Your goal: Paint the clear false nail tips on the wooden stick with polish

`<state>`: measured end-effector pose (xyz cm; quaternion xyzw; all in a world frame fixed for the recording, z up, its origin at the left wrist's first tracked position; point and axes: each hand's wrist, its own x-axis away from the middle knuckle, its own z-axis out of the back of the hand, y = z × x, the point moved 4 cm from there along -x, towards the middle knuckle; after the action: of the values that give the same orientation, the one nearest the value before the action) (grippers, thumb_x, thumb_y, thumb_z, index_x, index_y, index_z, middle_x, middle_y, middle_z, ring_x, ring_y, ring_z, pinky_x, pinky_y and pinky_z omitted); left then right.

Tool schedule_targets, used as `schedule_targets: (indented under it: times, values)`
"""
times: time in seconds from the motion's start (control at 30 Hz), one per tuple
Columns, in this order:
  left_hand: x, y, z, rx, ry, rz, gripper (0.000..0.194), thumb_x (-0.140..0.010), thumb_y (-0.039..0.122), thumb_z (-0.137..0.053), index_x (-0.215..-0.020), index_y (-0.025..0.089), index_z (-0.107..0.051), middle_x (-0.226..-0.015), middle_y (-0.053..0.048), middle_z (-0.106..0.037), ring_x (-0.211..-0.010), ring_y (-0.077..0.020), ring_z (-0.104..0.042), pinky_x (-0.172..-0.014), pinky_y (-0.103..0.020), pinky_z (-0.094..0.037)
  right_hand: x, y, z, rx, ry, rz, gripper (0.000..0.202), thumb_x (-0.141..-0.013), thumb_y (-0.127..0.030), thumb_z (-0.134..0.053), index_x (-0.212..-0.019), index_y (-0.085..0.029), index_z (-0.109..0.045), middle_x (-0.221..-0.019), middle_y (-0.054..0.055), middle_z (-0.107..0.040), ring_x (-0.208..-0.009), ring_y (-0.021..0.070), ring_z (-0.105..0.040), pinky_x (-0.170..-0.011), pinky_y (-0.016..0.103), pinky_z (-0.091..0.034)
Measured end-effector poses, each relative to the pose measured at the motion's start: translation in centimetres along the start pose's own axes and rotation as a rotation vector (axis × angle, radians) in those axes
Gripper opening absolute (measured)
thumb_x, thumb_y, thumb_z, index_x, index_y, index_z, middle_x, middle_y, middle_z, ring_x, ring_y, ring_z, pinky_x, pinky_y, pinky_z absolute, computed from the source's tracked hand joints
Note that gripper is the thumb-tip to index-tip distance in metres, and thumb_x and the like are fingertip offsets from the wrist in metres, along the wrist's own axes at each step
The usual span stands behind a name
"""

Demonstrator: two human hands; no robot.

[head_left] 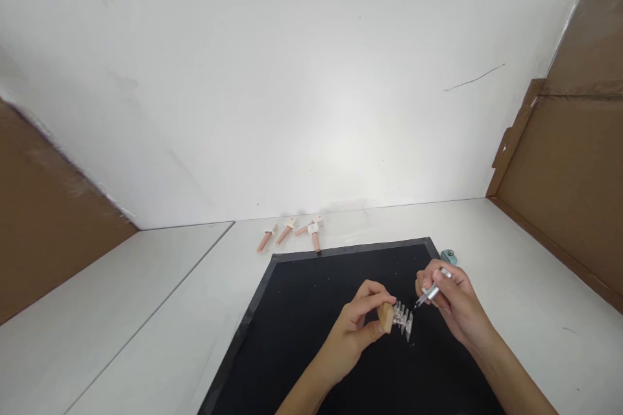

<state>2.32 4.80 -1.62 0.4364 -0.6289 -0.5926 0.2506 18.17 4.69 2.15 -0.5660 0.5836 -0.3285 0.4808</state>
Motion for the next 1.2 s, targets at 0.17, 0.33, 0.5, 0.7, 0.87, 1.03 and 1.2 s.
schedule_targets:
  times: [0.17,0.33,0.5,0.7,0.87,1.03,1.2]
  values:
    - [0.10,0.25,0.09,0.003,0.030,0.039,0.022,-0.070,0.035,-0.067,-0.090,0.029,-0.070,-0.089,-0.002,-0.043,-0.079,-0.0133,-0.042,-0.074,-0.028,-0.035,-0.07,-0.27,-0.15,-0.072,0.037,0.015,0.037,-0.078,-0.049,-0.063,-0.057,-0.019,-0.058,-0.038,-0.010,-0.021,-0.045,0.0110,-0.026,-0.048,0.024,-0.027]
    - [0.17,0.27,0.24,0.020,0.107,0.117,0.030,-0.065,0.043,-0.069,-0.088,0.024,-0.069,-0.087,-0.002,-0.044,-0.075,-0.0125,-0.041,-0.069,-0.026,-0.035,0.05,-0.31,-0.52,-0.149,-0.052,0.048,0.031,-0.078,-0.048,-0.063,-0.067,-0.019,-0.060,-0.039,-0.010,-0.027,-0.040,0.0089,-0.024,-0.043,0.021,-0.027]
    - [0.04,0.12,-0.04,0.053,0.141,0.192,0.036,-0.063,0.046,-0.069,-0.090,0.022,-0.067,-0.084,-0.001,-0.049,-0.074,-0.0136,-0.043,-0.069,-0.027,-0.037,0.23,-0.51,-0.74,-0.096,-0.109,0.061,0.024,-0.078,-0.043,-0.066,-0.076,-0.020,-0.060,-0.042,-0.008,-0.039,-0.038,0.0081,-0.031,-0.040,0.021,-0.027]
    - [-0.02,-0.16,-0.15,0.119,0.167,0.229,0.038,-0.063,0.045,-0.070,-0.093,0.022,-0.067,-0.089,-0.004,-0.057,-0.084,-0.0179,-0.047,-0.075,-0.030,-0.039,0.22,-0.45,-0.59,0.030,-0.104,0.067,0.028,-0.077,-0.046,-0.065,-0.076,-0.019,-0.060,-0.044,-0.008,-0.040,-0.039,0.0088,-0.033,-0.044,0.023,-0.028]
    - [0.03,-0.16,-0.13,0.136,0.168,0.246,0.038,-0.063,0.044,-0.071,-0.094,0.024,-0.067,-0.094,-0.004,-0.062,-0.090,-0.0190,-0.050,-0.084,-0.032,-0.037,0.20,-0.31,-0.45,0.069,-0.122,0.063,0.028,-0.078,-0.046,-0.064,-0.077,-0.019,-0.060,-0.046,-0.007,-0.042,-0.040,0.0089,-0.035,-0.044,0.023,-0.029]
    - [0.04,-0.24,-0.04,0.160,0.183,0.260,0.040,-0.062,0.043,-0.072,-0.096,0.024,-0.067,-0.094,-0.005,-0.063,-0.094,-0.0208,-0.051,-0.086,-0.035,-0.037,0.20,-0.37,-0.53,0.086,-0.144,0.053,0.027,-0.079,-0.045,-0.064,-0.078,-0.018,-0.060,-0.047,-0.008,-0.041,-0.040,0.0082,-0.035,-0.044,0.022,-0.030]
    - [0.02,-0.16,-0.14,0.188,0.192,0.263,0.044,-0.060,0.043,-0.073,-0.099,0.023,-0.066,-0.097,-0.006,-0.064,-0.096,-0.0220,-0.052,-0.088,-0.036,-0.036,0.11,-0.41,-0.64,0.110,-0.152,0.041,0.029,-0.078,-0.047,-0.063,-0.077,-0.018,-0.060,-0.047,-0.008,-0.039,-0.040,0.0084,-0.035,-0.044,0.023,-0.028]
